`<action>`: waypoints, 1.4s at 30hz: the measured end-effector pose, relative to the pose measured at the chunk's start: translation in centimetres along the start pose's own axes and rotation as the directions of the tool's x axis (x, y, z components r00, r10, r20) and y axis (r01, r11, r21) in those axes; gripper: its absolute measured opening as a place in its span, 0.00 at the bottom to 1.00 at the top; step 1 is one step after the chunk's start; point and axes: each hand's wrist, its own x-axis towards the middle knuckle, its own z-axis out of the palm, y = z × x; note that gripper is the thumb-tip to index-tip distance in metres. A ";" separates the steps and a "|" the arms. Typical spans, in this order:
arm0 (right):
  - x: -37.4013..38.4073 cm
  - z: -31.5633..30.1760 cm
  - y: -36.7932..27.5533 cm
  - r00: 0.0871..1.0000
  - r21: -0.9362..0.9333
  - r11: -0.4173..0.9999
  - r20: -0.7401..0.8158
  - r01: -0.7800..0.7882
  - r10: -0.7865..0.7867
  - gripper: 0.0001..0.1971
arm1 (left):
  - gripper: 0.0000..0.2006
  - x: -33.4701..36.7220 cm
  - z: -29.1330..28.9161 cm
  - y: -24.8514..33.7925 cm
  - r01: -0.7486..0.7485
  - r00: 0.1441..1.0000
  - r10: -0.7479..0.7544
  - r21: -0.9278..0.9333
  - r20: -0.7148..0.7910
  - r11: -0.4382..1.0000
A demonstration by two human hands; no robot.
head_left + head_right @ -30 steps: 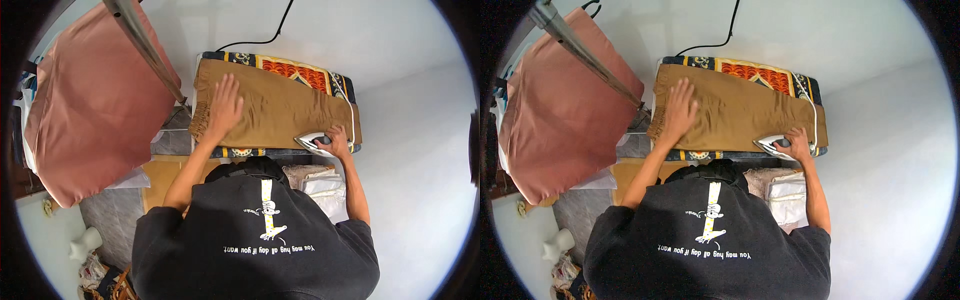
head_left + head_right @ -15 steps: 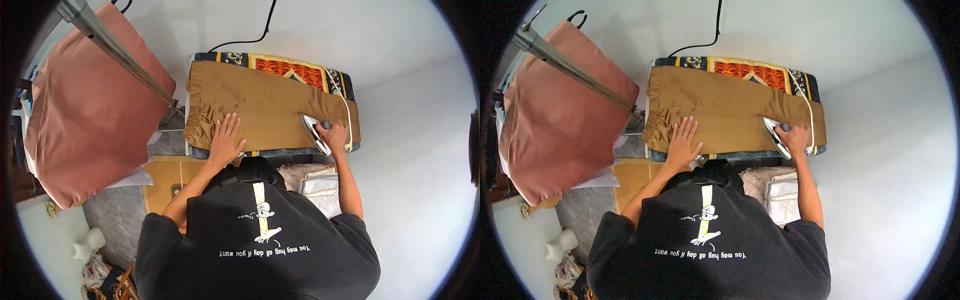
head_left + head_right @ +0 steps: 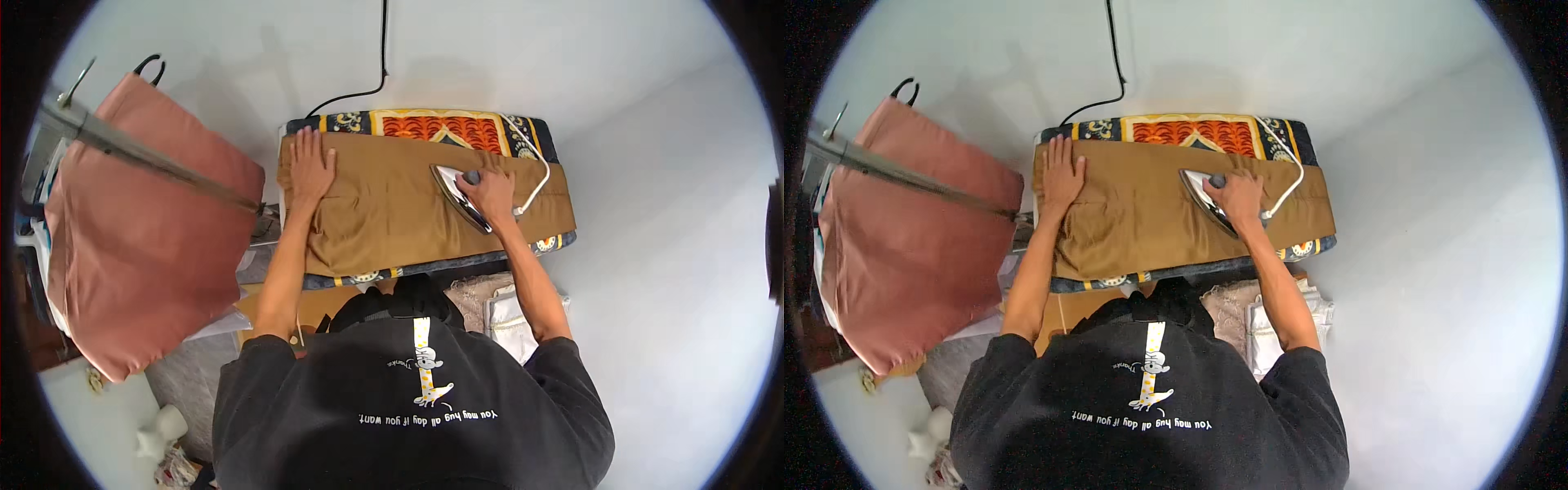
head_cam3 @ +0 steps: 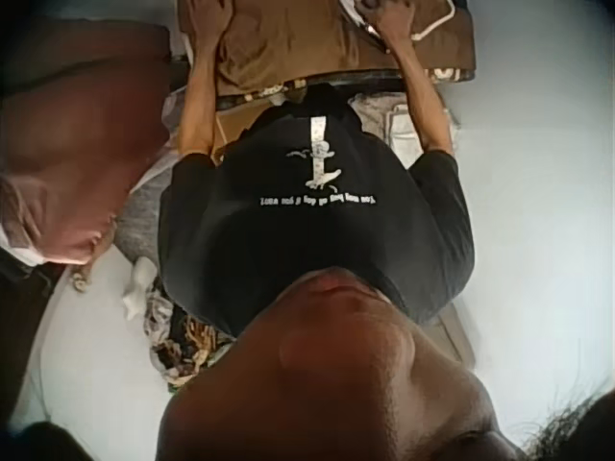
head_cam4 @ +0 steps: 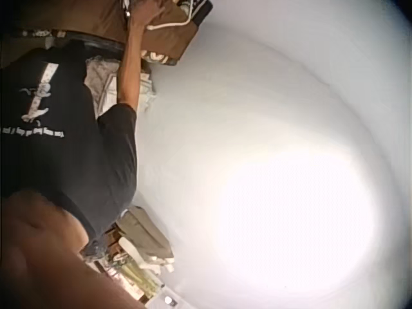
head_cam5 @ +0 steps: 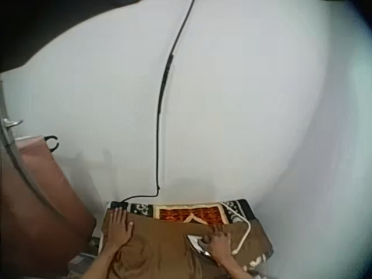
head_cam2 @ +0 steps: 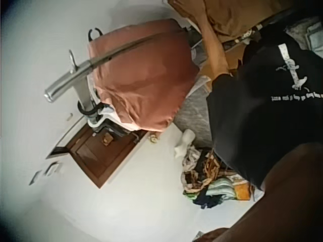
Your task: The recorder is ironing and folding a pair of brown pants on an ironing board.
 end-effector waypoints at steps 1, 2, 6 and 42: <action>0.4 1.2 1.6 0.999 -0.083 0.996 0.029 -0.012 0.014 0.26 | 0.34 0.0 1.0 -0.9 -0.021 1.000 0.021 0.028 -0.001 0.999; 0.3 2.4 3.2 0.998 -0.165 0.986 0.060 -0.023 0.033 0.27 | 0.34 0.4 1.3 -0.8 -0.035 0.999 0.035 0.022 -0.007 0.999; 1.5 0.0 7.8 0.903 -0.161 0.909 0.142 -0.384 0.406 0.34 | 0.34 0.4 1.0 -0.5 -0.030 1.000 0.030 0.014 0.006 0.999; 4.9 -1.8 10.9 0.909 0.143 0.947 0.269 0.289 -0.318 0.25 | 0.34 0.6 0.6 -0.6 0.024 0.997 -0.029 0.072 0.078 0.997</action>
